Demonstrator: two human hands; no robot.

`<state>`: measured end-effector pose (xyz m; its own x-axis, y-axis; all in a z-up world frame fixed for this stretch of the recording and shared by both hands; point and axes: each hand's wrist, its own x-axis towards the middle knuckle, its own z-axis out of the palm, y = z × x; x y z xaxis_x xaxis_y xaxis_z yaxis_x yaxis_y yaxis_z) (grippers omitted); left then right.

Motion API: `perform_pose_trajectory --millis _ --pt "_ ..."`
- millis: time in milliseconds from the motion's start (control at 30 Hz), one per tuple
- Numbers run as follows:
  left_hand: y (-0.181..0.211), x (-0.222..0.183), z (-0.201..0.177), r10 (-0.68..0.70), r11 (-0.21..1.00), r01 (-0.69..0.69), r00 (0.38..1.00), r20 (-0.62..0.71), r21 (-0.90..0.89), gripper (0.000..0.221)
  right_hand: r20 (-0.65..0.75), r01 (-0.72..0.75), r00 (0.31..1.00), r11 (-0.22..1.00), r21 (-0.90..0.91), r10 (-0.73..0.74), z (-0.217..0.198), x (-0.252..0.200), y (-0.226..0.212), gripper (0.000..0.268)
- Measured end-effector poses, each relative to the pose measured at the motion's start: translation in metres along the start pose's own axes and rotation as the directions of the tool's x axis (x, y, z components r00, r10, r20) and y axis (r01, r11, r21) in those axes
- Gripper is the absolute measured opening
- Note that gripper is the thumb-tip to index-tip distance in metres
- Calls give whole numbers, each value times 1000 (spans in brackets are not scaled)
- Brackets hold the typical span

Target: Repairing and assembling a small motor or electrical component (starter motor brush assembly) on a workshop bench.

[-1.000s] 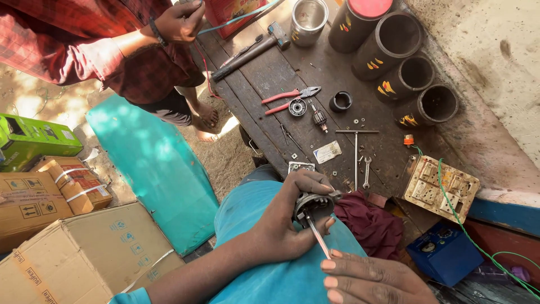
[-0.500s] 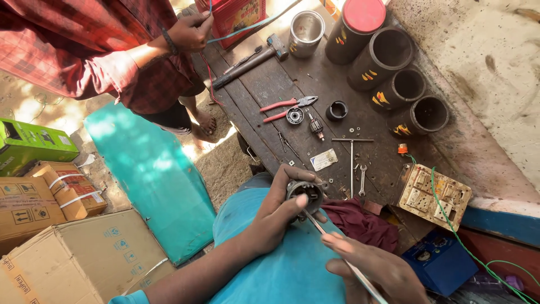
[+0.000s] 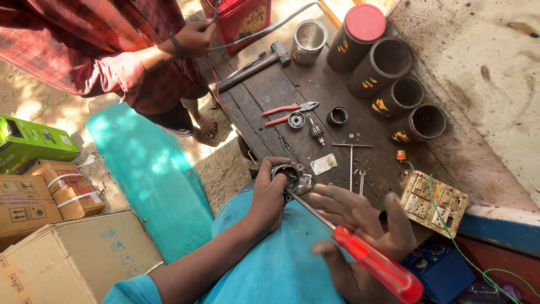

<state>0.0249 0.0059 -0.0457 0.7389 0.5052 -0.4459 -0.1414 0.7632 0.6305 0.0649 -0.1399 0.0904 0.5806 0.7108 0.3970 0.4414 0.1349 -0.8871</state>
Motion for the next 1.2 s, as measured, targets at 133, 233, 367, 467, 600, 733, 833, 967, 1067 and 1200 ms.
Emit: perform_pose_trajectory --millis 133,233,367,467,600,733,833,967,1067,1200 --pt "-6 7 -9 9 1000 -6 996 -94 29 30 60 128 989 987 102 -135 -5 9 14 83" --pt "-4 9 -10 -19 999 25 982 -188 29 29 98 219 966 958 185 -239 -7 8 22 77" --pt "-14 17 -20 75 994 -56 973 -218 92 28 41 79 996 993 84 -83 -16 -2 -4 57" --pt "-19 26 -32 184 978 -157 957 -223 134 29 34 -76 996 982 -171 83 -25 -6 -18 44" --pt "-14 38 -48 427 865 -337 884 -192 371 28 -57 -171 985 922 -348 162 -37 -12 -7 35" --pt "10 37 -36 526 748 -392 843 -118 535 29 12 -110 991 859 -500 134 -54 -15 2 38" --pt "23 38 -25 594 700 -525 804 12 485 30 221 93 973 752 -652 72 -61 -21 7 43" --pt "49 29 2 674 507 -704 684 279 497 29 311 134 942 706 -696 127 -70 -40 16 47" --pt "63 24 20 687 433 -753 631 360 495 28 254 46 952 741 -670 170 -75 -53 24 45" --pt "80 19 40 725 282 -815 527 444 506 25 93 -138 974 869 -475 205 -78 -71 38 36"
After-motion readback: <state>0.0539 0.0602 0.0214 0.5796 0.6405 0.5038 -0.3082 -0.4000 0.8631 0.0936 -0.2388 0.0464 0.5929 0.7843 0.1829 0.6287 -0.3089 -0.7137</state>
